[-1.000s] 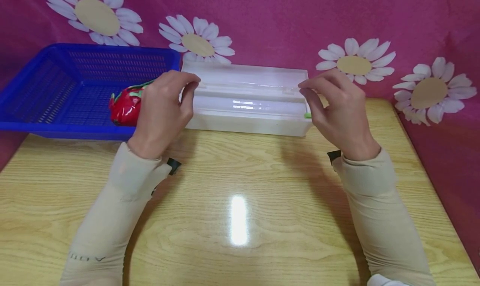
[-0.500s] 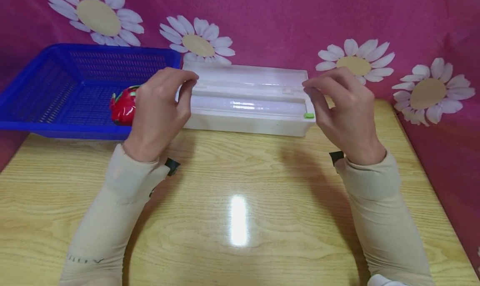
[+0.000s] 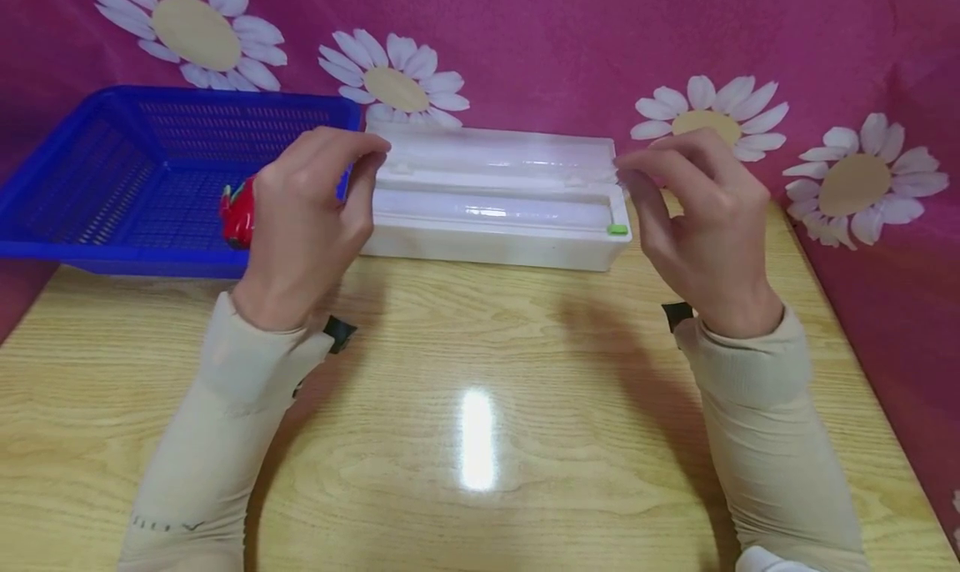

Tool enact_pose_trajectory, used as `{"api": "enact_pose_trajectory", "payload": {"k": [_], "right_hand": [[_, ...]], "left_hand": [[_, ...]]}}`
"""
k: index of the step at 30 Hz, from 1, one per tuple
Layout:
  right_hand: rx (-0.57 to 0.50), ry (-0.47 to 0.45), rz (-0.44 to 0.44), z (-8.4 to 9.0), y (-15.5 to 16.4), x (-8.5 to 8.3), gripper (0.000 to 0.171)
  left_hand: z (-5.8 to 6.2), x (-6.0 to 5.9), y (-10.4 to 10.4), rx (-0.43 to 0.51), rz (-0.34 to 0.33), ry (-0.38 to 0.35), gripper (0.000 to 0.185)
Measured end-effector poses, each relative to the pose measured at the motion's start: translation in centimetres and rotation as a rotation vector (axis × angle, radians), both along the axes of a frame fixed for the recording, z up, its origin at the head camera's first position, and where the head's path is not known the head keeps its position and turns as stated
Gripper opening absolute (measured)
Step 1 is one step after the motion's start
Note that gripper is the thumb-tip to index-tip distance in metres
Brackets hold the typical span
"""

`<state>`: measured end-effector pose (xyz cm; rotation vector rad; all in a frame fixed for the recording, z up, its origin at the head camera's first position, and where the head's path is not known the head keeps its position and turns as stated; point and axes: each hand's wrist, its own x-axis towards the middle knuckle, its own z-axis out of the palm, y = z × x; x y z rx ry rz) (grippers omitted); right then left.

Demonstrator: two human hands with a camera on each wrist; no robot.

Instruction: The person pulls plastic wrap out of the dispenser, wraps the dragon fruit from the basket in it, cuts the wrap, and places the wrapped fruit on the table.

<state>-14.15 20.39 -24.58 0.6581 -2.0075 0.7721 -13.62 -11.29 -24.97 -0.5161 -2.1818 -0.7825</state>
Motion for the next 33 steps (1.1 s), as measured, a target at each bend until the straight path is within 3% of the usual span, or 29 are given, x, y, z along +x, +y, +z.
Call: {"api": "enact_pose_trajectory", "payload": {"k": [6,20,33], "right_hand": [[-0.070,0.041,-0.005,0.2,-0.5,0.2,0.013],[-0.163,0.092,-0.050,1.1,-1.5,1.4,0.009],[-0.209,0.163,-0.086,1.2,-1.3,2.0,0.011]], "left_hand": [[0.3,0.3,-0.4,-0.050,-0.015,0.055,0.024],[1.3,1.6,0.1,0.116,-0.017,0.070,0.020],[1.9,2.3,-0.1,0.122,-0.006,0.143,0.025]]}}
